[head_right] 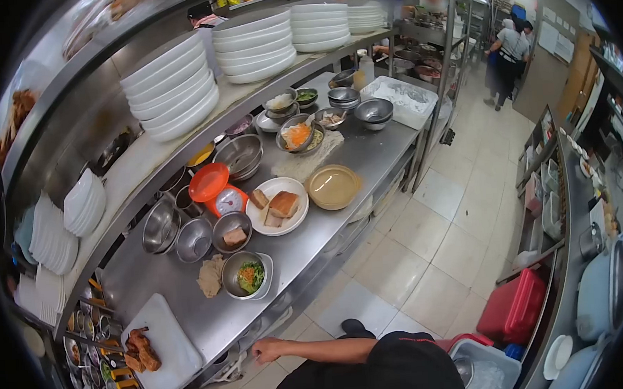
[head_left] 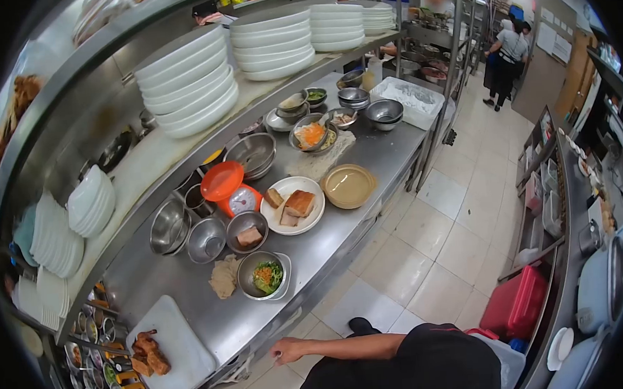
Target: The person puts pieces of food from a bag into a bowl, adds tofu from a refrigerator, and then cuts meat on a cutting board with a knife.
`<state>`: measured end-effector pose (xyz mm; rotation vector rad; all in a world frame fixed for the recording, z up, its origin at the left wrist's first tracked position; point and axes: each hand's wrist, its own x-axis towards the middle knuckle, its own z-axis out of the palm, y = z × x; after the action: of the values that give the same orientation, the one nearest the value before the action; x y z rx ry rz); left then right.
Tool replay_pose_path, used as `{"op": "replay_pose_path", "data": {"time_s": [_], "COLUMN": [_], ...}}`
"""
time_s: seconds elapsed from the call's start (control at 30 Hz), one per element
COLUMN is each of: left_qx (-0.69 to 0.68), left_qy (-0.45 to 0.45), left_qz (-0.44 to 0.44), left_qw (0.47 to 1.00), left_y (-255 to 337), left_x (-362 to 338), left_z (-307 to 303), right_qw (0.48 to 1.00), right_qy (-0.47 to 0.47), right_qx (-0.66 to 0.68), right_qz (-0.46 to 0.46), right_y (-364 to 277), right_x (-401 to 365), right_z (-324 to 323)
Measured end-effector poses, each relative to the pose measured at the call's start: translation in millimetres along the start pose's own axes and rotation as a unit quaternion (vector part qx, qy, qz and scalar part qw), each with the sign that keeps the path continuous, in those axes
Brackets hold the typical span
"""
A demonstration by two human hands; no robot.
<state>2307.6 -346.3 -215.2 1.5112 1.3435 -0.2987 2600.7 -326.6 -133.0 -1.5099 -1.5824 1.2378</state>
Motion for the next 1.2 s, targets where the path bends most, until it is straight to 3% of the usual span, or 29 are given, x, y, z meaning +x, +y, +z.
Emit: {"op": "replay_pose_path", "data": {"time_s": [0.17, 0.3, 0.5, 0.73, 0.97, 1.2], "left_qx": [0.011, 0.004, -0.015, -0.029, -0.053, -0.124], "left_qy": [-0.026, -0.033, -0.034, -0.036, -0.041, -0.048], "left_qz": [-0.005, -0.018, -0.043, -0.059, -0.07, -0.086], "left_qw": [1.0, 0.999, 0.998, 0.997, 0.995, 0.987], "left_y": [29, 43, 52, 60, 52, -12], "left_x": [9, 11, 10, 14, 19, 12], "left_z": [8, 21, 39, 50, 51, 58], "right_qw": [0.998, 0.997, 0.995, 0.996, 0.997, 0.996], "right_qy": [0.064, 0.011, 0.031, 0.054, 0.04, -0.053], "right_qx": [0.005, 0.021, 0.049, 0.056, 0.069, 0.07], "right_qz": [0.029, 0.071, 0.077, 0.034, 0.019, -0.012], "right_y": [10, 9, 14, 50, 45, 15], "right_x": [-29, -56, -86, -87, -84, -54], "right_z": [-38, -76, -111, -105, -108, -78]}}
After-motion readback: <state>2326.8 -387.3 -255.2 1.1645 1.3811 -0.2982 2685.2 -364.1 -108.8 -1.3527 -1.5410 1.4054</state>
